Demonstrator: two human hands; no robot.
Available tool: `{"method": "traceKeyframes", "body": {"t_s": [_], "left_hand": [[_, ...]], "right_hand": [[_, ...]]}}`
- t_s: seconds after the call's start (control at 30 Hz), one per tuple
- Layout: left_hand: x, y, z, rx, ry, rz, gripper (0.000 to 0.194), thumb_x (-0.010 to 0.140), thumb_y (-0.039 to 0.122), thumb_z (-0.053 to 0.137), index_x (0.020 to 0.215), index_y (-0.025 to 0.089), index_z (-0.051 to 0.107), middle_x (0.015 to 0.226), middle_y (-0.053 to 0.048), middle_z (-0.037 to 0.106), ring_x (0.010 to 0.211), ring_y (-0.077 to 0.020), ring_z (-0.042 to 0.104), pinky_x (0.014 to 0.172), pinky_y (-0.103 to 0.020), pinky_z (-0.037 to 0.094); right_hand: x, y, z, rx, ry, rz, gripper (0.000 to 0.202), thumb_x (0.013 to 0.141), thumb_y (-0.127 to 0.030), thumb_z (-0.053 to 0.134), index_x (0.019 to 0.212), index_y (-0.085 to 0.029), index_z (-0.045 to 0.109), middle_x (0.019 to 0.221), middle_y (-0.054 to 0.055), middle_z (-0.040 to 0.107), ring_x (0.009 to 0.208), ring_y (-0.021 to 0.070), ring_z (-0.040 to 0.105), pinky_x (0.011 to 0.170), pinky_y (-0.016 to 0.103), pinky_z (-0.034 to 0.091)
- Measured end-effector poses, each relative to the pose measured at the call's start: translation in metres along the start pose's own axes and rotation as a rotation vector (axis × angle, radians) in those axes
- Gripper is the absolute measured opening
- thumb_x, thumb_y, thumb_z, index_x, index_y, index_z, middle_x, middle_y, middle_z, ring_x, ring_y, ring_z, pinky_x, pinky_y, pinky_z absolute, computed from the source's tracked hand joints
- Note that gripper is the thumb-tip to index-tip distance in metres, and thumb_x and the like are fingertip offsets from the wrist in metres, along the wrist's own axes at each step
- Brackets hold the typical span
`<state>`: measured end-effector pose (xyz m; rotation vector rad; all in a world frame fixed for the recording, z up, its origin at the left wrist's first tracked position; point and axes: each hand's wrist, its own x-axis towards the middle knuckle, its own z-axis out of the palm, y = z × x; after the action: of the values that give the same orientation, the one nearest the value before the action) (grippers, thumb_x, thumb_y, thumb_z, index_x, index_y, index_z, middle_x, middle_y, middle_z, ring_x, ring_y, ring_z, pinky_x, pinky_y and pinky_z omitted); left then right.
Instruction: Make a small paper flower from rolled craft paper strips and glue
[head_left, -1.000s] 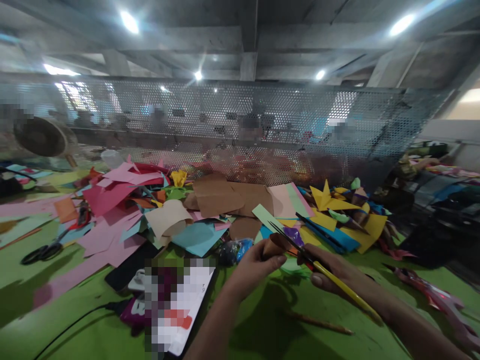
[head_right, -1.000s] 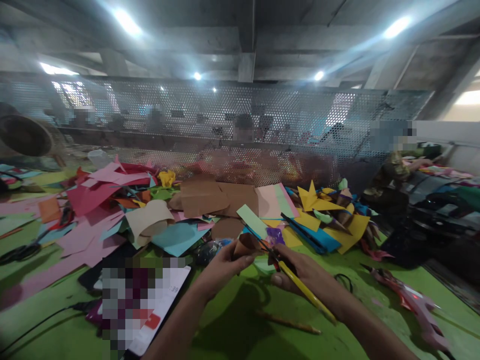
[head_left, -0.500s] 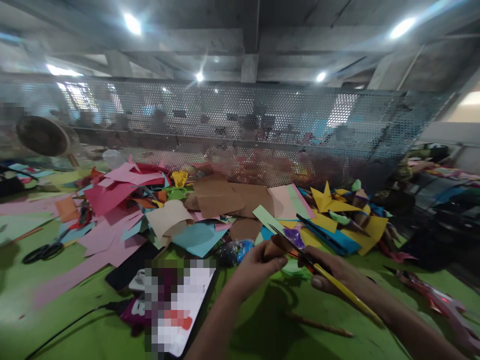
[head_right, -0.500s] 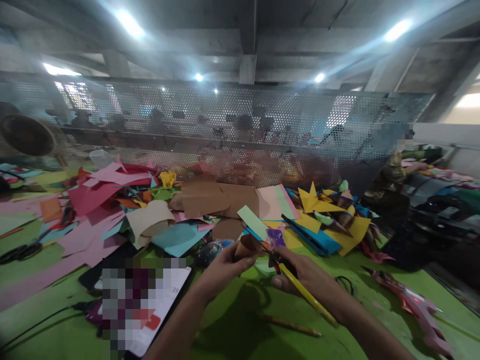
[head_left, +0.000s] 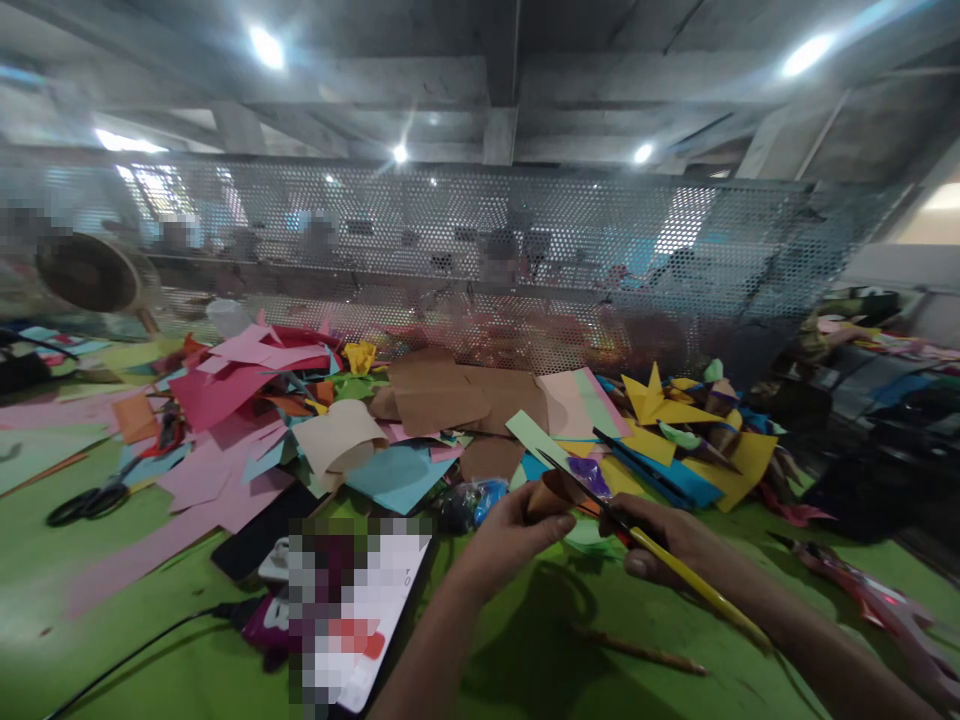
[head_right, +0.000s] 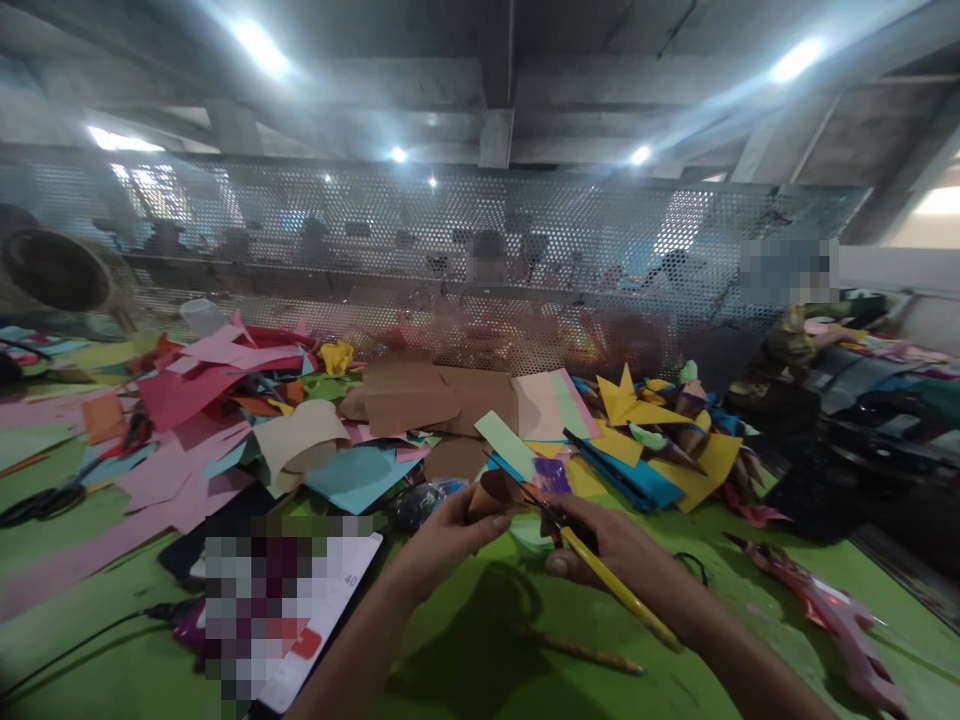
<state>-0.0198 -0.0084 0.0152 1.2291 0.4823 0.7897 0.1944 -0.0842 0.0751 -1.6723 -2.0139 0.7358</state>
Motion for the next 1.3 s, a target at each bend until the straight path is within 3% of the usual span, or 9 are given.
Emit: {"method": "traceKeyframes", "body": {"t_s": [0.47, 0.87, 1.0, 1.17, 1.3], "left_hand": [[-0.002, 0.01, 0.002, -0.053, -0.024, -0.047, 0.054, 0.065, 0.045, 0.086, 0.106, 0.014, 0.07, 0.104, -0.009, 0.072, 0.097, -0.0226, 0.062, 0.088, -0.032, 0.044], [-0.005, 0.018, 0.004, -0.063, 0.02, -0.087, 0.052, 0.058, 0.047, 0.089, 0.094, 0.014, 0.072, 0.082, -0.002, 0.066, 0.072, -0.013, 0.055, 0.067, -0.023, 0.041], [-0.004, 0.017, 0.004, -0.084, -0.009, -0.084, 0.05, 0.06, 0.043, 0.089, 0.097, 0.014, 0.072, 0.085, -0.003, 0.067, 0.076, -0.0135, 0.057, 0.072, -0.025, 0.043], [-0.003, 0.014, 0.002, -0.089, -0.05, -0.079, 0.052, 0.063, 0.039, 0.089, 0.105, 0.014, 0.071, 0.099, -0.008, 0.071, 0.092, -0.0195, 0.062, 0.087, -0.03, 0.045], [-0.001, 0.007, -0.001, -0.039, -0.04, -0.064, 0.05, 0.066, 0.04, 0.086, 0.105, 0.014, 0.07, 0.099, -0.008, 0.07, 0.094, -0.0214, 0.062, 0.089, -0.033, 0.045]], "right_hand": [[-0.003, 0.002, -0.008, 0.033, -0.055, 0.012, 0.064, 0.07, -0.081, 0.058, 0.092, -0.021, 0.065, 0.077, 0.002, 0.059, 0.068, 0.019, 0.052, 0.06, 0.027, 0.041], [-0.004, 0.013, -0.007, 0.062, -0.07, -0.001, 0.062, 0.068, -0.077, 0.064, 0.091, -0.02, 0.064, 0.079, 0.001, 0.061, 0.071, 0.0197, 0.053, 0.063, 0.027, 0.04], [-0.004, 0.01, -0.007, 0.068, -0.052, 0.006, 0.064, 0.065, -0.081, 0.064, 0.087, -0.02, 0.064, 0.074, 0.0, 0.058, 0.068, 0.0189, 0.052, 0.061, 0.027, 0.039], [-0.008, 0.009, -0.009, 0.015, -0.032, 0.059, 0.057, 0.066, -0.073, 0.068, 0.086, -0.02, 0.066, 0.074, 0.001, 0.061, 0.068, 0.0195, 0.054, 0.062, 0.028, 0.041], [-0.009, 0.019, -0.011, -0.001, 0.027, 0.068, 0.056, 0.068, -0.069, 0.069, 0.095, -0.02, 0.068, 0.083, 0.003, 0.068, 0.075, 0.0238, 0.061, 0.065, 0.029, 0.045]]}}
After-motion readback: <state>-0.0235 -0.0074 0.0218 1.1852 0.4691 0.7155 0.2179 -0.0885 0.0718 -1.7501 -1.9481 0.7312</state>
